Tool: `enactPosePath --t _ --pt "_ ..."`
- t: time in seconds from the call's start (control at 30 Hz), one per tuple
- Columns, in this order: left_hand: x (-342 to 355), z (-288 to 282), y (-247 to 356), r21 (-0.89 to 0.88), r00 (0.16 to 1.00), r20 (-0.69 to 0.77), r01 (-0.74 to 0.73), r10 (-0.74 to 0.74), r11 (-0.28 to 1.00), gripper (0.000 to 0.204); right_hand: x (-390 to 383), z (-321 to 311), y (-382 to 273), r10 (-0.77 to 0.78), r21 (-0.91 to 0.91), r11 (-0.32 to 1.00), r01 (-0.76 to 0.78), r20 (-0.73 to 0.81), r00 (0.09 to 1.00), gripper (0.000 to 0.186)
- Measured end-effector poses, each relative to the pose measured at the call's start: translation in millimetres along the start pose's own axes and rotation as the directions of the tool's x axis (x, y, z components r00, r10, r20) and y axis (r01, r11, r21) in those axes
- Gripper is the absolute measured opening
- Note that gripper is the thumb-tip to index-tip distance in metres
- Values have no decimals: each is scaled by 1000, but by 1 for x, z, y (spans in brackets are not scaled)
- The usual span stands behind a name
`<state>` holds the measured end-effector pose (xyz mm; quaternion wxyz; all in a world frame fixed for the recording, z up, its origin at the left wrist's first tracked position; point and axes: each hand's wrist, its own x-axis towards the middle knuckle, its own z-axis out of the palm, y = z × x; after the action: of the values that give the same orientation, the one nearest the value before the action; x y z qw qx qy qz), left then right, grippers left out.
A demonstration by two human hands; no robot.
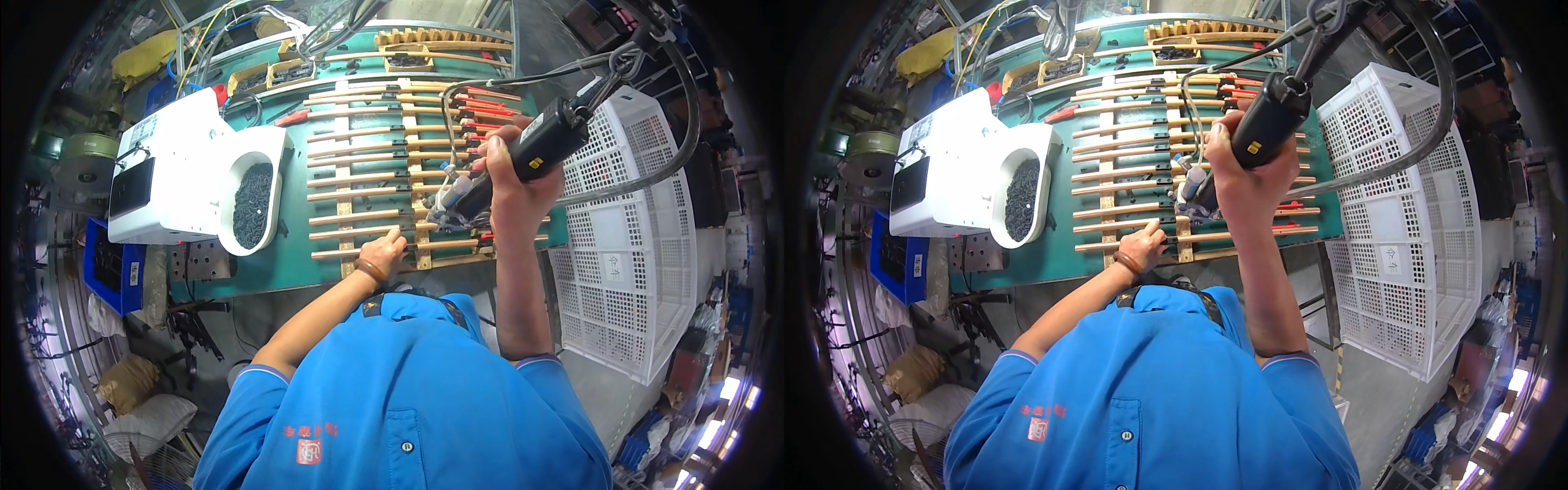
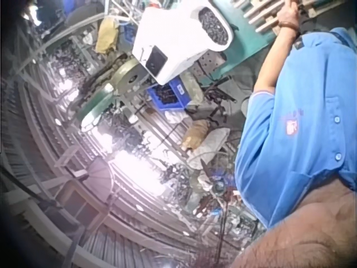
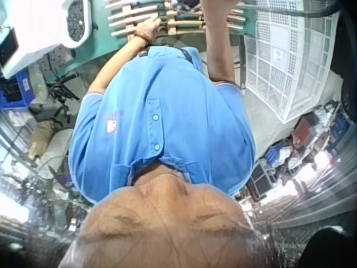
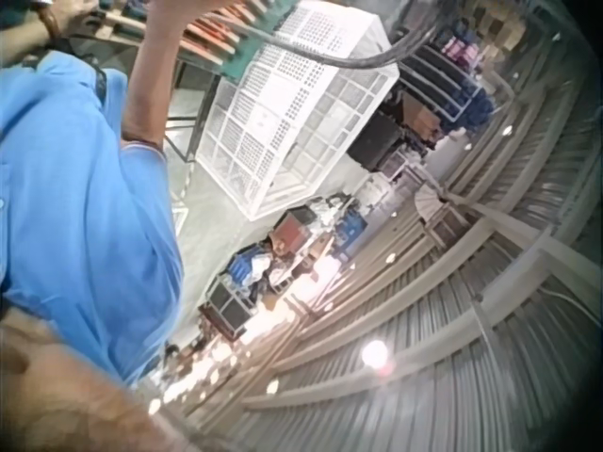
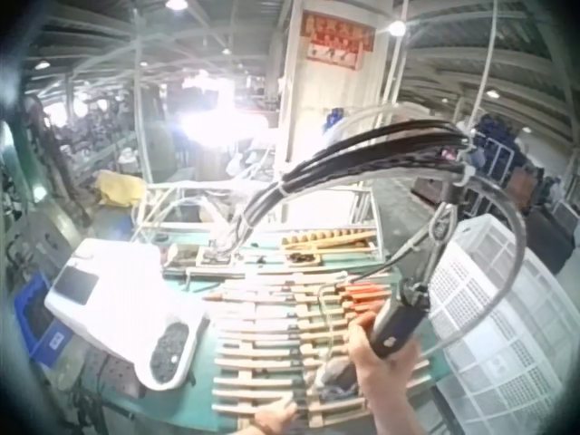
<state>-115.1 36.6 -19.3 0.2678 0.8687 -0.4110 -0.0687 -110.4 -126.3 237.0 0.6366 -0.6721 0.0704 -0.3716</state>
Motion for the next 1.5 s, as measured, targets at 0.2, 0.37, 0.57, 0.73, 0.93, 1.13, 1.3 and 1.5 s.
enactPosePath --t 0.2,0.37,0.57,0.73,0.93,1.13,1.3,1.5 --pt "-2 -43 -7 -214 986 -142 51 -83 976 36 10 8 -3 69 116 991 -69 2 998 40" --pt "-1 -112 -78 -860 767 409 143 -495 -490 33 35 6 19 -13 21 1000 12 20 1000 51" --pt "71 -153 -178 -701 789 175 -319 -588 -637 29 59 10 48 -23 -58 998 20 -42 999 43" --pt "187 -174 -297 -692 741 -5 -487 -671 -533 25 61 24 56 -2 -37 999 -3 -132 991 34" --pt "276 -202 -346 -860 551 268 -234 -791 -454 57 59 29 54 -49 -91 995 36 -149 988 36" --pt "279 -203 -368 -951 432 307 105 -848 -290 40 57 9 60 -84 -153 985 83 -3 996 51" --pt "216 -234 -248 -950 706 -57 -256 -706 -179 22 71 10 59 -107 -293 950 106 12 994 43" --pt "100 -159 -109 -986 775 88 155 -626 53 14 70 21 57 -7 -111 994 -4 -100 995 42"
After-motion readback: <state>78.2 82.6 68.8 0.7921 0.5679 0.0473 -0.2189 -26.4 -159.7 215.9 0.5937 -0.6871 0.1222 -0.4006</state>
